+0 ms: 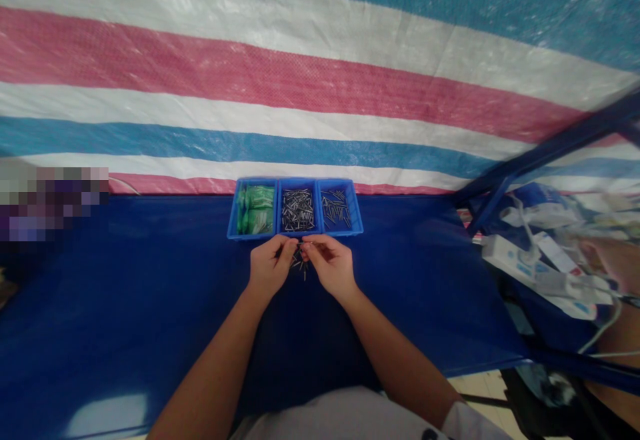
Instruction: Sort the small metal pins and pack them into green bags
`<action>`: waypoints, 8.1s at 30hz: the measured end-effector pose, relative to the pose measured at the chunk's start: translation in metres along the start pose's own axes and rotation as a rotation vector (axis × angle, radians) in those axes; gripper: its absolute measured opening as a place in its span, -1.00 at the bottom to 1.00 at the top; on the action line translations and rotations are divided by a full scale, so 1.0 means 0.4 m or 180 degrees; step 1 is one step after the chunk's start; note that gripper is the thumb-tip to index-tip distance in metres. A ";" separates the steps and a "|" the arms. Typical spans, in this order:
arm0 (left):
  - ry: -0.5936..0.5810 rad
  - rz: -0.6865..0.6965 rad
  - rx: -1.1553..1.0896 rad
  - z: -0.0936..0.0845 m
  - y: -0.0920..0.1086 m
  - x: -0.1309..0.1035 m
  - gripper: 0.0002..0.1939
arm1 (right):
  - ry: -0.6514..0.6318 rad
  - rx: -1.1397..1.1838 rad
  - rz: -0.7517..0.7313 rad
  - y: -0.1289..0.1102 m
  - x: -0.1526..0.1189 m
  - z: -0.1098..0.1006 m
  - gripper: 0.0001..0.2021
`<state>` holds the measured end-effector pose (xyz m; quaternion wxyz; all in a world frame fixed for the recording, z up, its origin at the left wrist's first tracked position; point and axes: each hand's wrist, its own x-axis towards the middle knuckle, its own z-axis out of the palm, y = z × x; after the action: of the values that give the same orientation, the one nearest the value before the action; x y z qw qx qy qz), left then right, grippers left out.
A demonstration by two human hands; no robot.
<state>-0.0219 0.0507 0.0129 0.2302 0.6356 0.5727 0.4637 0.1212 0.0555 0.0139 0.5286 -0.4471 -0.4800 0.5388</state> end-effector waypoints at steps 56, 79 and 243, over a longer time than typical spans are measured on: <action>-0.0252 0.0216 0.0056 0.002 0.009 0.001 -0.70 | -0.0092 -0.0490 -0.0351 0.025 0.000 -0.016 -0.84; -0.0118 0.0169 -0.0116 0.006 0.010 0.000 -0.80 | -0.0074 -0.0772 -0.0539 0.012 0.001 -0.017 -0.86; -0.0081 0.0213 -0.0330 0.014 0.004 -0.004 -0.86 | -0.0093 -0.0451 -0.0087 -0.017 0.006 -0.015 -0.65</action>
<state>-0.0162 0.0502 0.0111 0.2544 0.6474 0.5234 0.4921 0.1281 0.0580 0.0197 0.4958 -0.4689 -0.5307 0.5027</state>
